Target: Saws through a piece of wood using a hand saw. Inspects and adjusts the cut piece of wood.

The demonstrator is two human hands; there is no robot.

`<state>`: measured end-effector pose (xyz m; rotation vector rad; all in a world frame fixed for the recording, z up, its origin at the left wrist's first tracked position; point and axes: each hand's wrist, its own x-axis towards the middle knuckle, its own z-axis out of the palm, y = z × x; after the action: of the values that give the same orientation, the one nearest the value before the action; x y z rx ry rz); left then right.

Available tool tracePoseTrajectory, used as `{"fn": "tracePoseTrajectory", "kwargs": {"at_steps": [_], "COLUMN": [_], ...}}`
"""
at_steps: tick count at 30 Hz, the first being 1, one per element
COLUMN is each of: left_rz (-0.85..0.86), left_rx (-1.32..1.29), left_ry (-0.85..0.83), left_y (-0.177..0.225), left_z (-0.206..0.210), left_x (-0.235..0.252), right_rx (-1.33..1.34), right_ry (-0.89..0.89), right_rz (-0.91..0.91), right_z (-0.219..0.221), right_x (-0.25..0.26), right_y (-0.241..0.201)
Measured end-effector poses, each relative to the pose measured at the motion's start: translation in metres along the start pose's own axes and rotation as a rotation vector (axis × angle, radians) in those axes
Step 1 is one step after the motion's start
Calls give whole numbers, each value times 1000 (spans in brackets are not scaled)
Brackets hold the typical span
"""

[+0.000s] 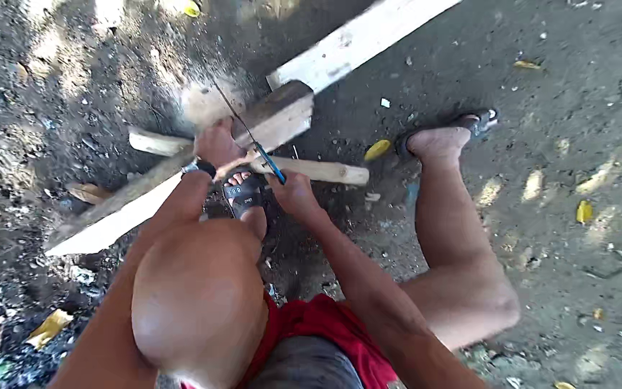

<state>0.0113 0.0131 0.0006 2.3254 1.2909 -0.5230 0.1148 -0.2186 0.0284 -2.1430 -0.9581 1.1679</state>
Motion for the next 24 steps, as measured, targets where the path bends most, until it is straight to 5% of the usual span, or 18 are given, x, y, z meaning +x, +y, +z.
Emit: {"fn": "tracePoseTrajectory", "kwargs": {"at_steps": [3,6,9,11,15,17,21,24], "left_rz": [-8,8,11,15,10,-3,-16,0], "left_rx": [31,29,32,32,46,41,25,-1], "left_ry": [15,2,-5,3,15,8,1,-6], "left_y": [2,2,-1,0,0,1,3,4], "left_z": [0,3,6,6,5,4,1,1], "left_x": [-6,-4,-4,-4,-1,1,-4,-5], "right_rx": [-15,-122,-173,-205,-117,-61,-20,-128], "right_ry": [25,62,128,89,-36,-23,30,85], "right_rz": [-13,44,54,33,12,32,-1,39], "right_z": [-7,-35,-57,-53,-8,2,-7,-37], "right_x": [-36,-140,-222,-186,-7,25,-44,-156], "right_y": [6,58,65,50,16,0,14,66]}}
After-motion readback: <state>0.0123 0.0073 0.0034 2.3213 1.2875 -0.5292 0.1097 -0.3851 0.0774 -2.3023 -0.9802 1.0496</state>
